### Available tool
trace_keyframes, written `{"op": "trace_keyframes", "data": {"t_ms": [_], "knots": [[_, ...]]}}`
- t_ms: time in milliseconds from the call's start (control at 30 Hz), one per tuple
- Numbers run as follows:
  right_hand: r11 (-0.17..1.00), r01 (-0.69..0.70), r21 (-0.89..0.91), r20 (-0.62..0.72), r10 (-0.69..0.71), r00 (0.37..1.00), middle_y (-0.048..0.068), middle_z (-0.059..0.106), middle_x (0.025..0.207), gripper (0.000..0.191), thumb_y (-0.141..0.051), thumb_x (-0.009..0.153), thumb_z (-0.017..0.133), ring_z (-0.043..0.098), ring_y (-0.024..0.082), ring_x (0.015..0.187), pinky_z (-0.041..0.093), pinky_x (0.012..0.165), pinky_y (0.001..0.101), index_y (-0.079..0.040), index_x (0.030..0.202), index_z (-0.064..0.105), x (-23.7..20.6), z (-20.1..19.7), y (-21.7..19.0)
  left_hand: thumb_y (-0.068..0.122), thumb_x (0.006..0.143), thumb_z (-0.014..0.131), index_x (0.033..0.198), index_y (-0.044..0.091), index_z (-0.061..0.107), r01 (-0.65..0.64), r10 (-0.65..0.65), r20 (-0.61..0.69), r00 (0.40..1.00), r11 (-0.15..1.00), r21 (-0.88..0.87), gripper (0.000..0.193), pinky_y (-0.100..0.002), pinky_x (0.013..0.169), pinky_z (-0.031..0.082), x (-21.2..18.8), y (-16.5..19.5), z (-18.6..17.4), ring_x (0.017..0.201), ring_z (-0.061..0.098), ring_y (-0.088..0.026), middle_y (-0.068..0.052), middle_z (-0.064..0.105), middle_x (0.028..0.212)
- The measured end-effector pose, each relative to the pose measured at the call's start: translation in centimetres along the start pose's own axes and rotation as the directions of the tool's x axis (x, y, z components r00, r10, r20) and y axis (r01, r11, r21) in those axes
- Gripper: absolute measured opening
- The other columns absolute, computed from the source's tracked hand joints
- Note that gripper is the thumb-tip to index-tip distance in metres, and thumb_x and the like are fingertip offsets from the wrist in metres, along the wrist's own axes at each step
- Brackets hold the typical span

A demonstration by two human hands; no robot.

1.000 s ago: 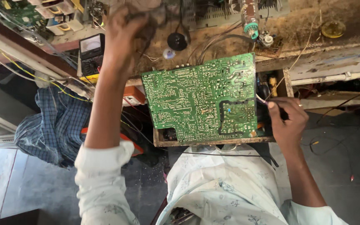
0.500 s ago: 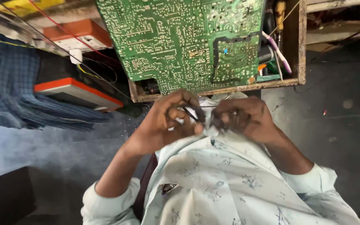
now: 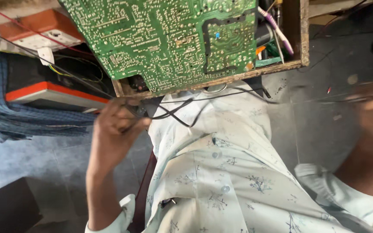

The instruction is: The person solders components on a large green circuit board at a repair workbench, holding the board steady with one hand while applying a soldering iron with the other. They then handle a small wired component, brush the board surface, and touch a probe to the board to test it.

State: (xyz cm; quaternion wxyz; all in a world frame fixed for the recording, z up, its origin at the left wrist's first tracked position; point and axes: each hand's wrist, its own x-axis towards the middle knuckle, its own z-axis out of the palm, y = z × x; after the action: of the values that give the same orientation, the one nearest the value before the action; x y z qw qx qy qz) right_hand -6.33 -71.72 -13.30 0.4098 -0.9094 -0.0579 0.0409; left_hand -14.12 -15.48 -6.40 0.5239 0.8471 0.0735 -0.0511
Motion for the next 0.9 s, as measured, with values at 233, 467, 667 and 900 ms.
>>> {"op": "trace_keyframes", "data": {"t_ms": [233,467,667,900], "knots": [[0.864,-0.322,-0.387,-0.168,0.277,0.946,0.007,0.073,0.084,0.024,-0.023,0.086,0.079,0.054,0.013,0.054,0.041,0.050,0.0286,-0.005,0.101,0.078,0.8,-0.2,6.4,-0.006,0.088,0.081,0.106,0.000,0.064,-0.030,-0.106,-0.517,0.849,0.968,-0.248,0.025,-0.017,0.056,0.035,-3.5,-2.2,-8.4,0.063,0.047,-0.003,0.000,0.063,0.083],[0.777,-0.369,-0.511,-0.142,0.347,0.927,0.007,0.070,0.081,0.023,-0.026,0.088,0.078,0.055,0.015,0.056,0.043,0.051,0.0296,-0.005,0.098,0.076,1.4,1.4,6.7,0.002,0.099,0.080,0.105,0.001,0.060,-0.031,-0.006,-0.623,0.782,0.998,-0.049,0.022,-0.018,0.062,0.042,-5.8,-2.1,-11.6,0.069,0.055,-0.006,-0.006,0.065,0.094],[0.801,-0.292,-0.522,-0.081,0.294,0.952,0.007,0.067,0.079,0.024,-0.028,0.090,0.078,0.056,0.017,0.058,0.046,0.052,0.0306,-0.005,0.096,0.075,1.5,1.3,3.3,0.008,0.087,0.066,0.103,-0.004,0.070,-0.190,0.263,0.307,0.915,0.950,-0.250,0.021,-0.028,0.060,0.058,-7.8,-2.3,-15.7,0.062,0.069,-0.019,-0.019,0.071,0.088],[0.952,0.256,-0.169,0.339,-0.188,0.922,0.005,0.069,0.080,0.023,-0.030,0.090,0.075,0.063,0.019,0.066,0.051,0.058,0.0325,-0.007,0.092,0.075,1.8,4.2,-6.8,0.014,0.103,0.060,0.106,-0.013,0.069,-0.288,0.633,0.455,0.626,0.730,-0.620,0.029,-0.048,0.079,0.070,-6.8,-4.1,-11.7,0.088,0.078,-0.042,-0.031,0.071,0.105]]}}
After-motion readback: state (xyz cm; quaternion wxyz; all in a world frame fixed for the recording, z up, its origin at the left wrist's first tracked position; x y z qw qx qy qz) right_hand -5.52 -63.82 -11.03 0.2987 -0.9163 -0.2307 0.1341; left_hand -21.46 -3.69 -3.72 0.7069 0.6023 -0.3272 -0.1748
